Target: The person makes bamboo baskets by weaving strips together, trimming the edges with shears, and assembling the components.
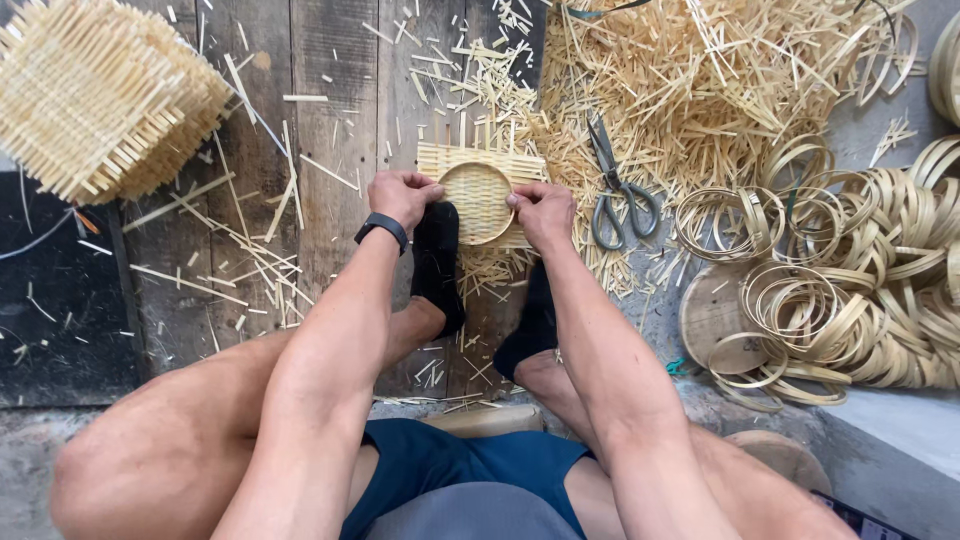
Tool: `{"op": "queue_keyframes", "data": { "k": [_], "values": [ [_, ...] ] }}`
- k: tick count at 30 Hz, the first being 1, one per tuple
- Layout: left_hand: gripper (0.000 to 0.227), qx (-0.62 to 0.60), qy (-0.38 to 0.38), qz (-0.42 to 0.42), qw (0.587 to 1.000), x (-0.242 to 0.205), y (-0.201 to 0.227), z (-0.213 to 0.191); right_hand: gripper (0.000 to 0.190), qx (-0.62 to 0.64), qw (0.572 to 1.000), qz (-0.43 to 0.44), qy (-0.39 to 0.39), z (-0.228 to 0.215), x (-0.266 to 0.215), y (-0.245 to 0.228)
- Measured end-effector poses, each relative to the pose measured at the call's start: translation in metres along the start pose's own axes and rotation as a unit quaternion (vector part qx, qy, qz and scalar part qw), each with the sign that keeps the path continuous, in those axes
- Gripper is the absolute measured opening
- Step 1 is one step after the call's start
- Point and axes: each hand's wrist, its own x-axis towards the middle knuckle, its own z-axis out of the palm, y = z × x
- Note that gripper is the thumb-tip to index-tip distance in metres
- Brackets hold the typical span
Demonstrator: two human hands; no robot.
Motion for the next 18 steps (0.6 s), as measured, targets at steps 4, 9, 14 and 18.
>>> {"op": "queue_keyframes", "data": {
  "k": [4,9,14,18],
  "values": [
    [0.018,-0.015,0.007,0.019,1.000,0.003,-0.006,0.000,0.016,0.033,0.999,0.001,-0.015,0.000,0.006,0.007],
    [0.019,-0.002,-0.016,0.036,0.999,-0.002,0.004,-0.007,0.020,-0.037,0.995,0.020,-0.088,-0.016,0.029,0.006],
    [0.007,0.228,0.030,0.203,0.952,-0.005,0.035,-0.005,0.023,-0.108,0.993,-0.036,0.027,-0.006,-0.009,-0.015],
    [0.019,0.174,0.030,0.494,0.851,0.004,0.052,0.019,0.045,0.232,0.924,0.298,-0.058,0.061,-0.087,0.000]
  ]
}}
